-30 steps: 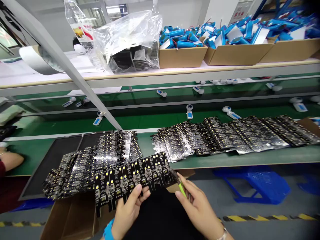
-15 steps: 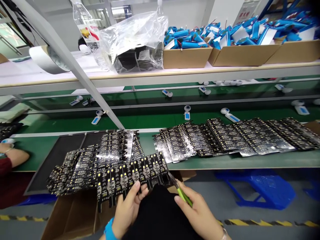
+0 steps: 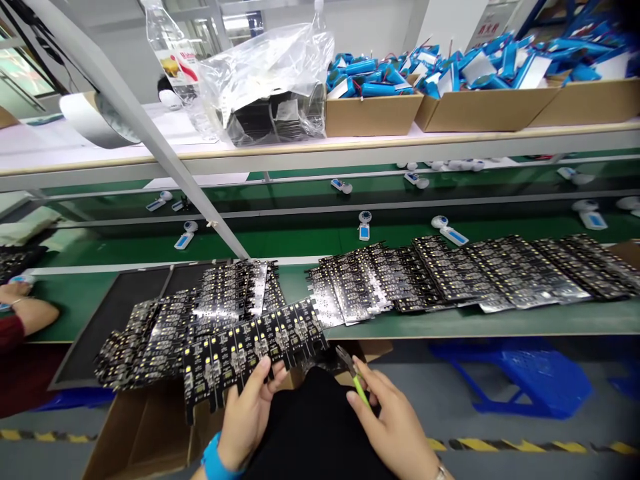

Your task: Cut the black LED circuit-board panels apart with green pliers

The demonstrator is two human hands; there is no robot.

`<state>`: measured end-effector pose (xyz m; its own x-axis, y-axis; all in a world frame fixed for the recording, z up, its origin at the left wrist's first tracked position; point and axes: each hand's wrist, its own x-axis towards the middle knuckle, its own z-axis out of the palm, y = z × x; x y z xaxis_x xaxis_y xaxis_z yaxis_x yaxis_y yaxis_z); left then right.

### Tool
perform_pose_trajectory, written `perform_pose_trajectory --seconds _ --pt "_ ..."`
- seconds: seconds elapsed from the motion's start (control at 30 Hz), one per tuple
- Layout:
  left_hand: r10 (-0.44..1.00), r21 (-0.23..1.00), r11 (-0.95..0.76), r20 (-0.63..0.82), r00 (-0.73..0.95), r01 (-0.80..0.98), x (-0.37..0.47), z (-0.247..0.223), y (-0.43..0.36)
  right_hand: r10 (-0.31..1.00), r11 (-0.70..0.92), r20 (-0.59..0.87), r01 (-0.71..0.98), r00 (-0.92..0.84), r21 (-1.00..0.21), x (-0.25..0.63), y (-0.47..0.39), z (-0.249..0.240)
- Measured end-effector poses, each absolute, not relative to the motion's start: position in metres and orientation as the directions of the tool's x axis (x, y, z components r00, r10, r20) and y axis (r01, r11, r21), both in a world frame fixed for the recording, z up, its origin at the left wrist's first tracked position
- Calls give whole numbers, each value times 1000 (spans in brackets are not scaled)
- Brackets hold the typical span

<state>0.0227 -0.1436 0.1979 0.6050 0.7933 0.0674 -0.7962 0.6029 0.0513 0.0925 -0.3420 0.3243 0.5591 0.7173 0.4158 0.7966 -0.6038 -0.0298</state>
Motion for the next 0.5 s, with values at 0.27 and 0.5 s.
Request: perform_pose_trajectory --seconds 0.27,0.5 --pt "757 32 650 56 651 -759 24 196 -147 787 -491 388 868 479 -77 82 -333 335" --pt "798 111 588 77 597 -801 31 198 -148 719 -601 529 785 451 148 90 -336 324"
